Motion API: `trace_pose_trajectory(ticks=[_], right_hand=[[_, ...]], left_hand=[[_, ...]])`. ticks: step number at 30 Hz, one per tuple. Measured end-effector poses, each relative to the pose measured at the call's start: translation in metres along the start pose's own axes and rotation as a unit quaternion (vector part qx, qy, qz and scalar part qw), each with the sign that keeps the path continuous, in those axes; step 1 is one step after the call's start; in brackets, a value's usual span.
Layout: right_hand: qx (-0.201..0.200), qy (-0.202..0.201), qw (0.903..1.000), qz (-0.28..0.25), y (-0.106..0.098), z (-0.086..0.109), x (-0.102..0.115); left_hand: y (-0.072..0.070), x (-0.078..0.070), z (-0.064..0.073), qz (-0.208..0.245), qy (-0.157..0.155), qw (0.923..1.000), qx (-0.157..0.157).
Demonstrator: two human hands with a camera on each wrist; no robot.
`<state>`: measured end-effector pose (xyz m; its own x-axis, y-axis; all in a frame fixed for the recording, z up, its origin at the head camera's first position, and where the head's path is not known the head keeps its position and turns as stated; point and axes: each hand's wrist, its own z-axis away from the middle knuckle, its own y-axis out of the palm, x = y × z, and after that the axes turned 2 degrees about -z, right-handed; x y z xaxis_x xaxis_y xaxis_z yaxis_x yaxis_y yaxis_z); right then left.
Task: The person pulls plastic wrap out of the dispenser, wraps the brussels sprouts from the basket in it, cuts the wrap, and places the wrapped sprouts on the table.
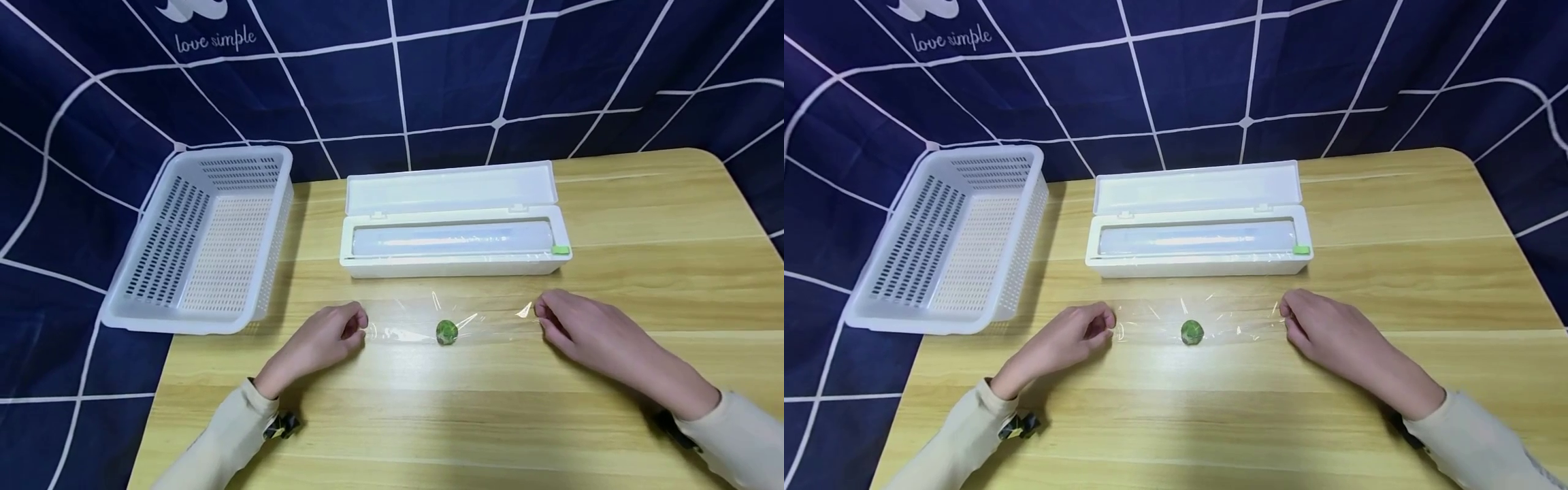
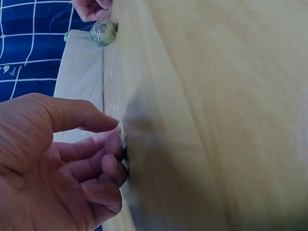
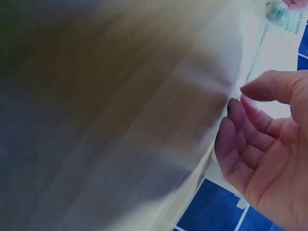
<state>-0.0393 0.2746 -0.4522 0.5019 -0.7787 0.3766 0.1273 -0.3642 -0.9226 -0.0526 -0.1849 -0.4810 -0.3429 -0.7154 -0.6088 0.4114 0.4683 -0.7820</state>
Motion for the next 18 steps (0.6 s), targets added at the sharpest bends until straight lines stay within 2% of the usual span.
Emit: trace_pose_trajectory(ticks=[2,7,11,14,18], right_hand=[[-0.019,-0.003,0.9998,0.002,-0.002,0.0,0.003],[-0.062,-0.04,0.9968,-0.03,-0.007,-0.006,0.015],[-0.079,-0.091,0.9896,-0.079,-0.006,-0.016,0.026],[-0.083,-0.122,0.9825,-0.114,-0.001,-0.021,0.034],[-0.087,-0.14,0.9759,-0.143,0.007,-0.025,0.045]], left_hand=[[-0.004,-0.008,0.003,-0.008,-0.003,0.9999,-0.01],[-0.017,-0.044,0.009,-0.019,0.003,0.9987,-0.047],[-0.011,-0.052,0.008,0.008,0.056,0.9955,-0.077],[-0.003,-0.056,0.003,0.032,0.096,0.9917,-0.079],[0.008,-0.064,-0.007,0.05,0.136,0.9862,-0.081]])
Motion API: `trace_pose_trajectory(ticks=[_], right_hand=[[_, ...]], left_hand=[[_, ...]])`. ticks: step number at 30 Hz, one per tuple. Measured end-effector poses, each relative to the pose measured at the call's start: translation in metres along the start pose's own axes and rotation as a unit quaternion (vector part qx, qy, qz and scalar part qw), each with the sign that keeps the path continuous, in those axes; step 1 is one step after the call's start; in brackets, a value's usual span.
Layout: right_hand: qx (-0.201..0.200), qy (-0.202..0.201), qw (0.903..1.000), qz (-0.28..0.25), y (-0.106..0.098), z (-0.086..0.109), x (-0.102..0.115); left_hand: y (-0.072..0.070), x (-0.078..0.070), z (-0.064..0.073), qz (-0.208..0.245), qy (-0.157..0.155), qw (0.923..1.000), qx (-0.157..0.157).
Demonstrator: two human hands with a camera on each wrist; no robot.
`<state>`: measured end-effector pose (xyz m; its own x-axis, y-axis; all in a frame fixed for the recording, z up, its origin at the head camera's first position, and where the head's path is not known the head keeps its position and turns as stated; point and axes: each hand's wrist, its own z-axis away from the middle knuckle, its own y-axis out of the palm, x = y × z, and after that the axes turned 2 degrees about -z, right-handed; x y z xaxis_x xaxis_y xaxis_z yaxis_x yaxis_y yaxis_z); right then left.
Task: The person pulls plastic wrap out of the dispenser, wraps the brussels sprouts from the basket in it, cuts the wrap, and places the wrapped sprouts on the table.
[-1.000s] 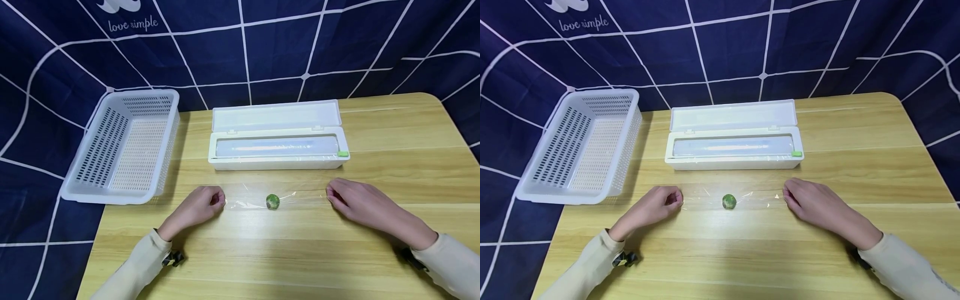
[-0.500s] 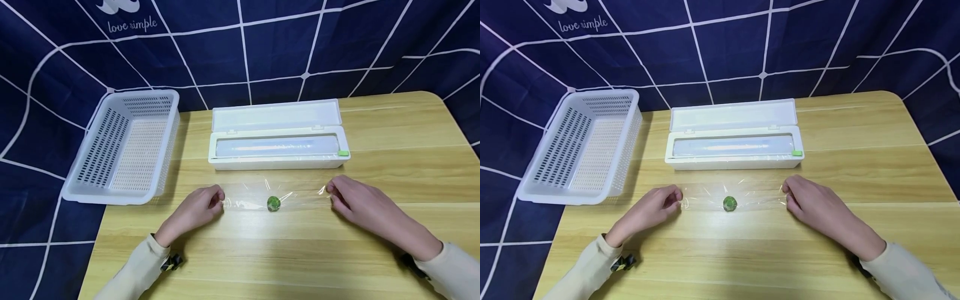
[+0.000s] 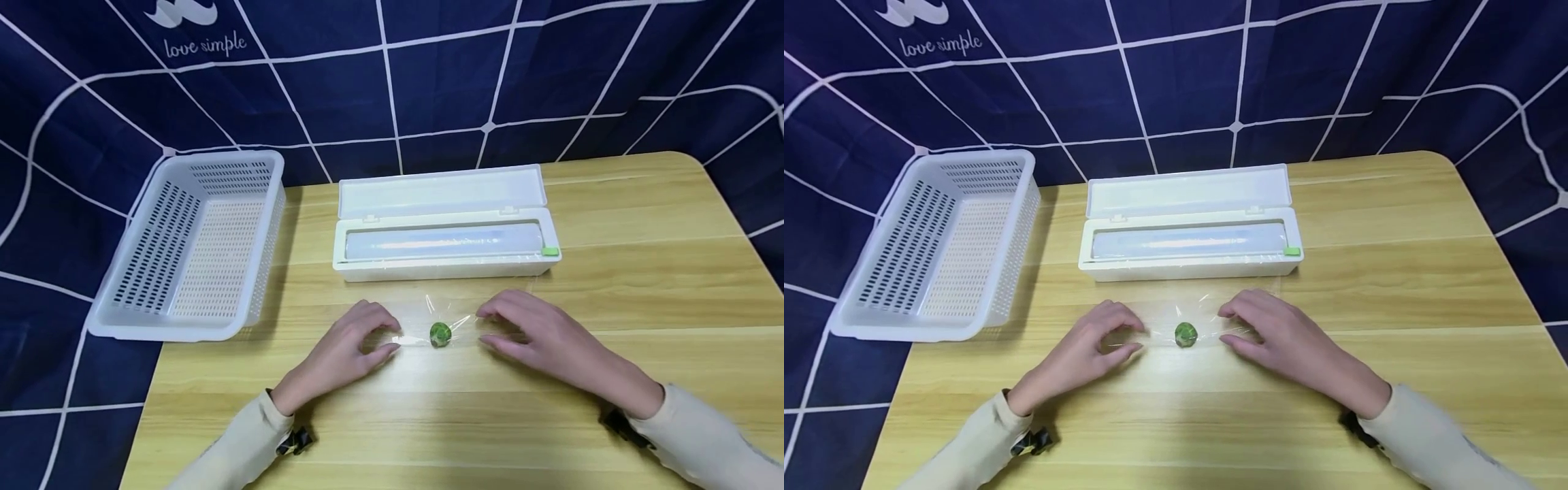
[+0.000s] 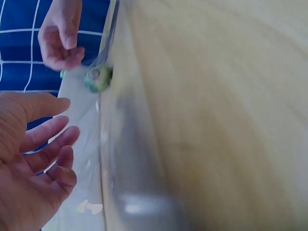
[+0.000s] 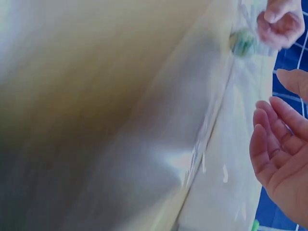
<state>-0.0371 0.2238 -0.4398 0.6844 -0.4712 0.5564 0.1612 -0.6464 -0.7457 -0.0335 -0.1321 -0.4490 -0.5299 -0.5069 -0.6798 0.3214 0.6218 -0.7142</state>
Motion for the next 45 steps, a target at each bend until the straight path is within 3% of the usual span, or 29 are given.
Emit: trace_pose_trajectory(ticks=[5,10,20,27,36,45], right_hand=[[0.007,-0.001,0.9999,-0.008,0.017,-0.007,0.008],[0.026,0.025,0.9994,0.0,0.029,-0.011,0.014],[0.031,0.04,0.9987,0.0,0.041,-0.022,0.018],[0.038,0.045,0.9982,0.005,0.044,-0.028,0.018],[0.053,0.067,0.9963,0.006,0.048,-0.031,0.017],[0.066,0.075,0.995,0.003,0.051,-0.035,0.016]], left_hand=[[0.013,-0.006,-0.012,-0.018,0.018,0.9997,-0.003],[0.022,-0.01,-0.025,-0.019,0.019,0.9996,-0.001],[0.03,-0.013,-0.037,-0.016,0.019,0.9995,0.022],[0.036,-0.014,-0.041,-0.018,0.014,0.9996,0.016],[0.039,-0.013,-0.042,0.02,0.001,0.9998,-0.004],[0.04,-0.013,-0.042,-0.018,-0.005,0.9998,0.006]])
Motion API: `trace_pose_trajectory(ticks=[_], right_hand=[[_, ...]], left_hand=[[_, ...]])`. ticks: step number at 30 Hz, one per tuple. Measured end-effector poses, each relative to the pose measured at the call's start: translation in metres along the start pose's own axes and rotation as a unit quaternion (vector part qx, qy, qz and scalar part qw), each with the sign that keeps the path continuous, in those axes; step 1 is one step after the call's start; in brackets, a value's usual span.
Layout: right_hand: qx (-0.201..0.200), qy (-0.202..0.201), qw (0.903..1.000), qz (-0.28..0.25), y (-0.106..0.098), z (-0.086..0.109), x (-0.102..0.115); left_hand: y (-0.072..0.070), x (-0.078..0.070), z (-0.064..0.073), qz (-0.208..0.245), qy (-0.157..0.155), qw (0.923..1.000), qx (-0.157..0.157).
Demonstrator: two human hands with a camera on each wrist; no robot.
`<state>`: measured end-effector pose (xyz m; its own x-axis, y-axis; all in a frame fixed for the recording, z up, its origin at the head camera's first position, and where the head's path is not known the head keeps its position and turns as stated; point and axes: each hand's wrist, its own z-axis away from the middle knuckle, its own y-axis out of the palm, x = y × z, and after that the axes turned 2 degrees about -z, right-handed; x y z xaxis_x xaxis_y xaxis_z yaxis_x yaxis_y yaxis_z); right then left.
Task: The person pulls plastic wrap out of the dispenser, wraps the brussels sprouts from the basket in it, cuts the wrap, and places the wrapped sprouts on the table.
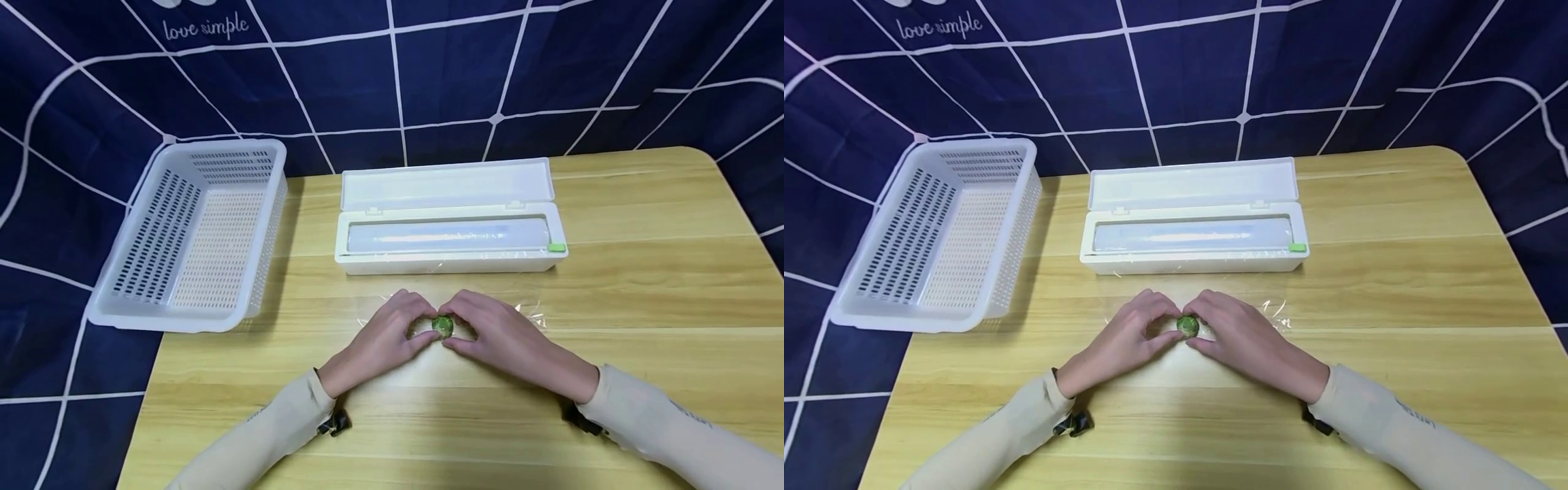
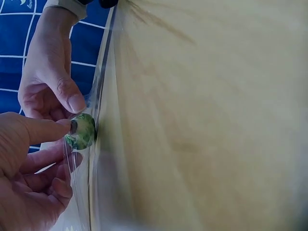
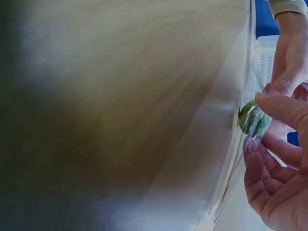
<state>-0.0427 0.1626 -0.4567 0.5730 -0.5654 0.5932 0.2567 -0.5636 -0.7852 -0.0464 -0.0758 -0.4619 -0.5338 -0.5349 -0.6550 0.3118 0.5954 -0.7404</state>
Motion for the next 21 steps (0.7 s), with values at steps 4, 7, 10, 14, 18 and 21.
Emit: trace_pose_trajectory(ticks=[4,7,10,14,18,21], right_hand=[[-0.002,0.01,0.9999,0.0,0.0007,-0.0018,-0.0001],[-0.006,0.019,0.9998,-0.01,0.0019,-0.0029,-0.0005],[-0.009,0.021,0.9996,-0.019,0.0022,-0.0034,-0.0011],[-0.007,0.026,0.9994,-0.02,0.0003,-0.0042,-0.0017],[-0.001,0.037,0.9991,-0.02,-0.0017,-0.0052,-0.0017],[0.005,0.045,0.9986,-0.026,-0.004,-0.0057,-0.0013]], left_hand=[[-0.0002,-0.0005,-0.0013,-0.008,-0.002,1.0,0.005],[0.0001,-0.0002,-0.0011,-0.008,-0.004,0.9999,0.007],[0.0003,-0.0005,-0.0003,-0.005,-0.005,1.0,0.006],[-0.0007,-0.0016,-0.0009,0.0,0.003,1.0,-0.002],[-0.0022,-0.0019,-0.0035,0.008,0.021,0.9997,-0.014],[-0.0033,-0.0018,-0.0061,0.012,0.035,0.9992,-0.017]])
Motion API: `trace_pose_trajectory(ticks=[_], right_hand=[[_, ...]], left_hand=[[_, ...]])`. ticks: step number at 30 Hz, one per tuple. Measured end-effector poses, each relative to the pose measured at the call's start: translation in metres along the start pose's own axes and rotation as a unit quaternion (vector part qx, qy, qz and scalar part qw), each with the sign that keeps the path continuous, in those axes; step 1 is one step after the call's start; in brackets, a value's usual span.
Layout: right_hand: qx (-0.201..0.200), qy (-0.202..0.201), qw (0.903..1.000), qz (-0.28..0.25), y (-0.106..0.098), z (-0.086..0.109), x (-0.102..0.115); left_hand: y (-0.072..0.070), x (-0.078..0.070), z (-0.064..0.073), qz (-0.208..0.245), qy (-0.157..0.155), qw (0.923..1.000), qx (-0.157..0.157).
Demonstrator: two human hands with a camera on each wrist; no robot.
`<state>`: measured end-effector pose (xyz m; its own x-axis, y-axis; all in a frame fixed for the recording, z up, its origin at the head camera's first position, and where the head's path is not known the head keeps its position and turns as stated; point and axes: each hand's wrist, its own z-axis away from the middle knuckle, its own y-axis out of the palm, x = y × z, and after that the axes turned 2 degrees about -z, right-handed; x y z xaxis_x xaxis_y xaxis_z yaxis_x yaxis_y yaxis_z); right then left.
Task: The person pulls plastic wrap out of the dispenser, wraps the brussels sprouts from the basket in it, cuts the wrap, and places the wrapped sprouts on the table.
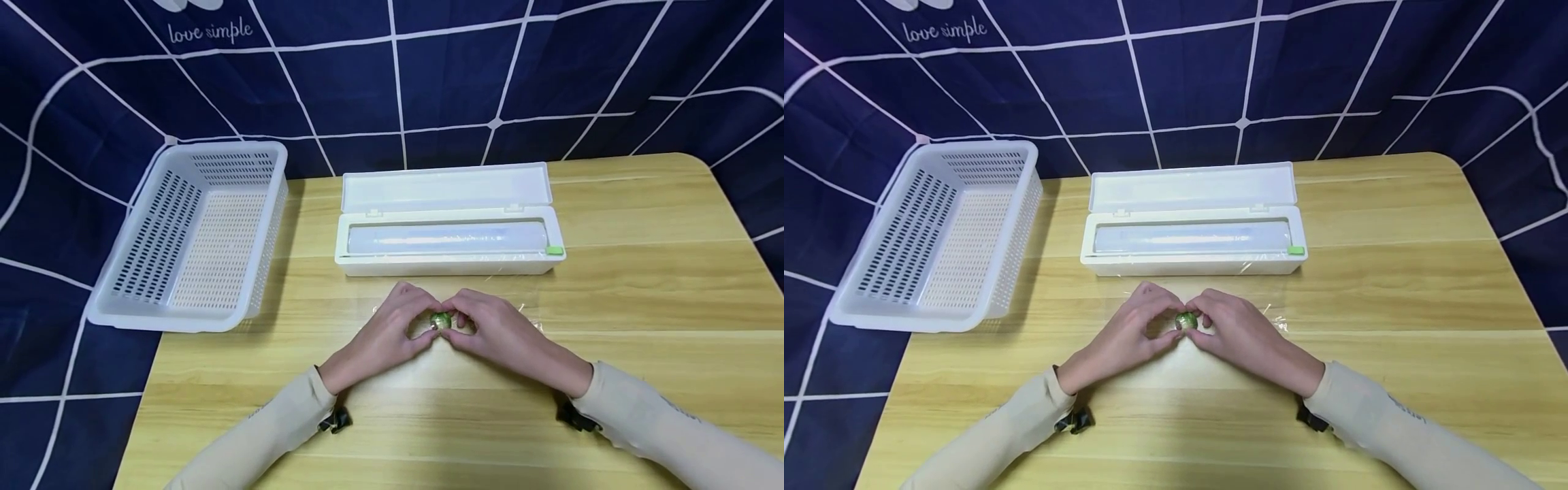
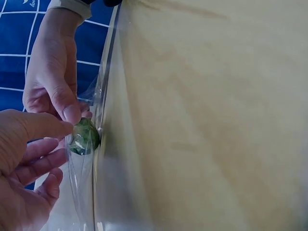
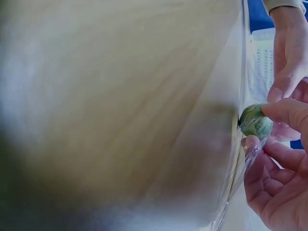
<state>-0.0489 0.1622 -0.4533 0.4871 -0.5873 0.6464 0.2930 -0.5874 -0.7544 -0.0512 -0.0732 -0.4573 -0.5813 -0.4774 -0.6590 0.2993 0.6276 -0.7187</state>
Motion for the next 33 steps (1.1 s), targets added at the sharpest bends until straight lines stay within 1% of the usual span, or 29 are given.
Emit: trace_pose_trajectory(ticks=[3,5,10,13,15,17,21,24,29,33], right_hand=[[0.004,0.006,1.0,-0.001,-0.002,-0.001,-0.001],[0.005,0.007,1.0,0.002,-0.003,-0.002,-0.001],[0.012,0.012,0.9999,0.003,-0.003,-0.004,-0.002],[0.016,0.02,0.9996,0.007,-0.004,-0.004,-0.002],[0.01,0.018,0.9997,0.016,-0.004,-0.003,-0.002],[-0.006,0.003,0.9996,0.027,-0.005,-0.002,-0.002],[-0.05,-0.054,0.9963,0.045,-0.005,0.0,-0.002],[-0.064,-0.085,0.9931,0.05,-0.004,0.001,-0.003],[-0.056,-0.088,0.9929,0.057,-0.001,-0.001,-0.002],[-0.055,-0.084,0.9926,0.067,-0.001,-0.004,-0.003]], left_hand=[[0.0,0.001,-0.002,-0.002,0.012,0.9999,0.007],[0.0,0.002,-0.003,-0.002,0.013,0.9998,0.011],[0.0,0.003,-0.003,-0.002,0.0,1.0,0.008],[0.001,0.003,-0.004,-0.009,-0.002,0.9999,0.01],[0.001,0.003,-0.005,-0.015,-0.001,0.9998,0.011],[0.001,0.004,-0.006,-0.019,-0.002,0.9998,0.008],[0.002,0.006,-0.008,-0.011,-0.012,0.9999,-0.001],[0.002,0.007,-0.009,-0.003,-0.02,0.9998,-0.007],[0.001,0.008,-0.012,-0.006,-0.029,0.9995,-0.009],[0.0,0.008,-0.015,-0.022,-0.024,0.9994,-0.012]])
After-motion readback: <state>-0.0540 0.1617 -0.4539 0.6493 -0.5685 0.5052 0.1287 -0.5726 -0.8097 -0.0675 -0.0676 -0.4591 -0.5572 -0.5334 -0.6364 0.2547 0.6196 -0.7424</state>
